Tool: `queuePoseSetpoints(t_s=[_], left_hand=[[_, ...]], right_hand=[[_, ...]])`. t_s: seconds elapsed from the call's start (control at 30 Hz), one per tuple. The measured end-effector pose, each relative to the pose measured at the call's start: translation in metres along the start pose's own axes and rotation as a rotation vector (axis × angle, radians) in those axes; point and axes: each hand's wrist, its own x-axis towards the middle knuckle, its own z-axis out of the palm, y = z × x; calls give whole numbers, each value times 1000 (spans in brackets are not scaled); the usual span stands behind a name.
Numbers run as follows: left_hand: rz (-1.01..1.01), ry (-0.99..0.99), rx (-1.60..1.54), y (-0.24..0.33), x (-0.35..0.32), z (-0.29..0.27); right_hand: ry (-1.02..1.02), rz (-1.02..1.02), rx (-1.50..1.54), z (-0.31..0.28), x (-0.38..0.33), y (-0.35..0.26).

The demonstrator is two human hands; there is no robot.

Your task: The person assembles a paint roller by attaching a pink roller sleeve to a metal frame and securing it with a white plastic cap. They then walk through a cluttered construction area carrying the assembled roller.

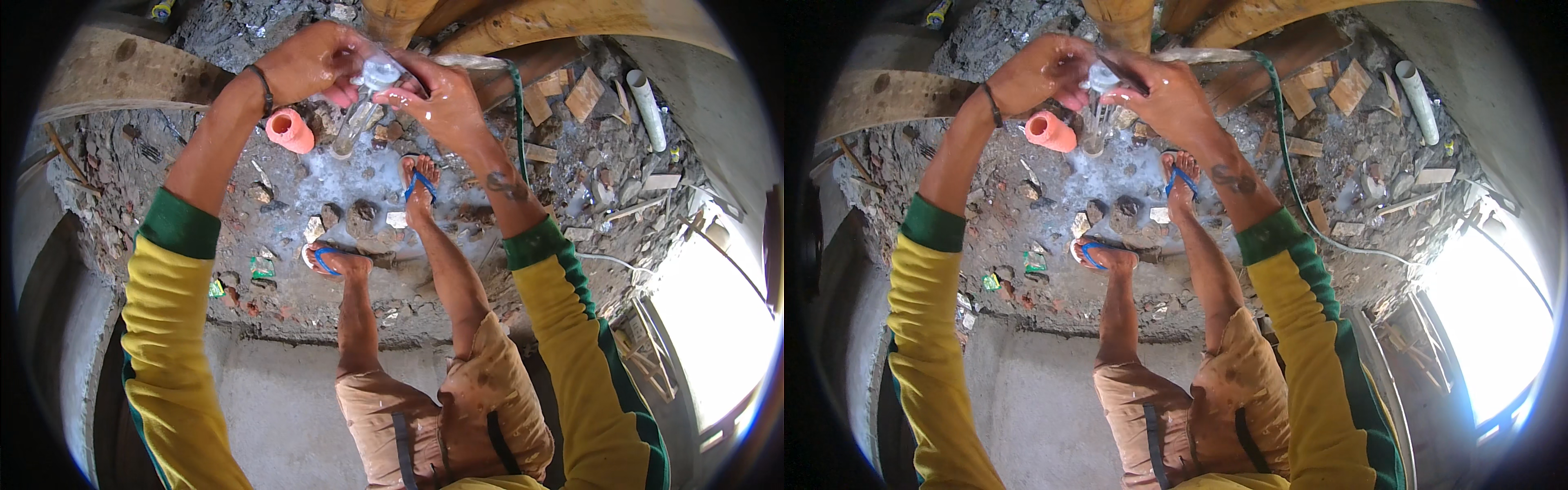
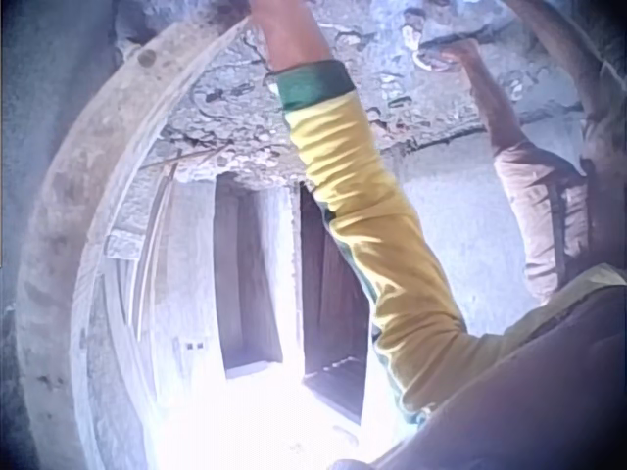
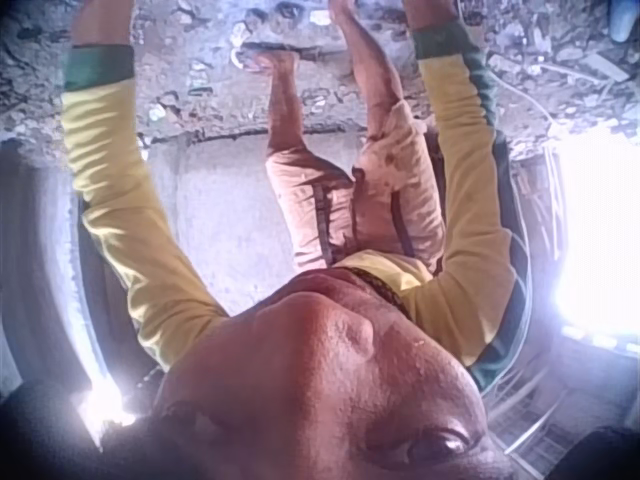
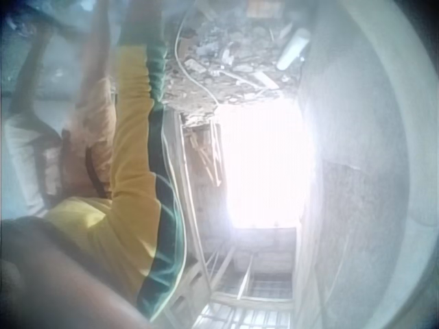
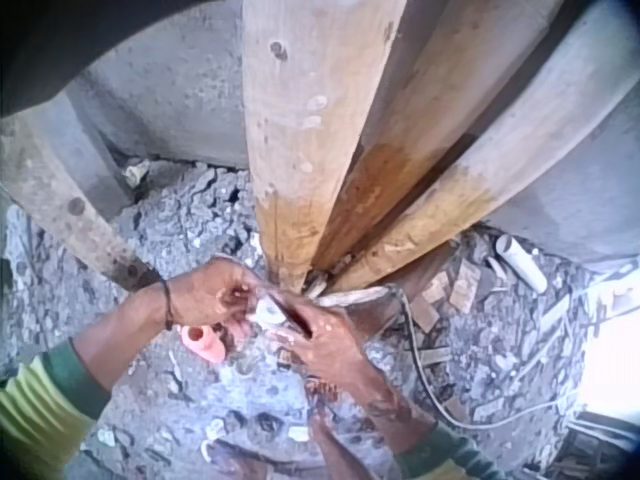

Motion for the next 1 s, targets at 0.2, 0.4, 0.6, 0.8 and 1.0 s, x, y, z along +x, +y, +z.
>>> queuePoseSetpoints(t_s=[0.2, 0.4, 0.6, 0.8, 1.0], left_hand=[[-15, 115, -179, -10, 4, 9], [-45, 357, -341, -17, 19, 49], [-88, 540, -287, -31, 40, 61], [106, 395, -927, -53, 28, 73], [140, 338, -1017, -50, 17, 81]], right_hand=[[153, 61, -33, -1, -2, 1], [289, 174, -80, 11, -5, -1], [373, 134, 132, 30, -6, 8], [360, 205, 233, 21, -3, 8], [257, 169, 267, 4, -7, 2]])
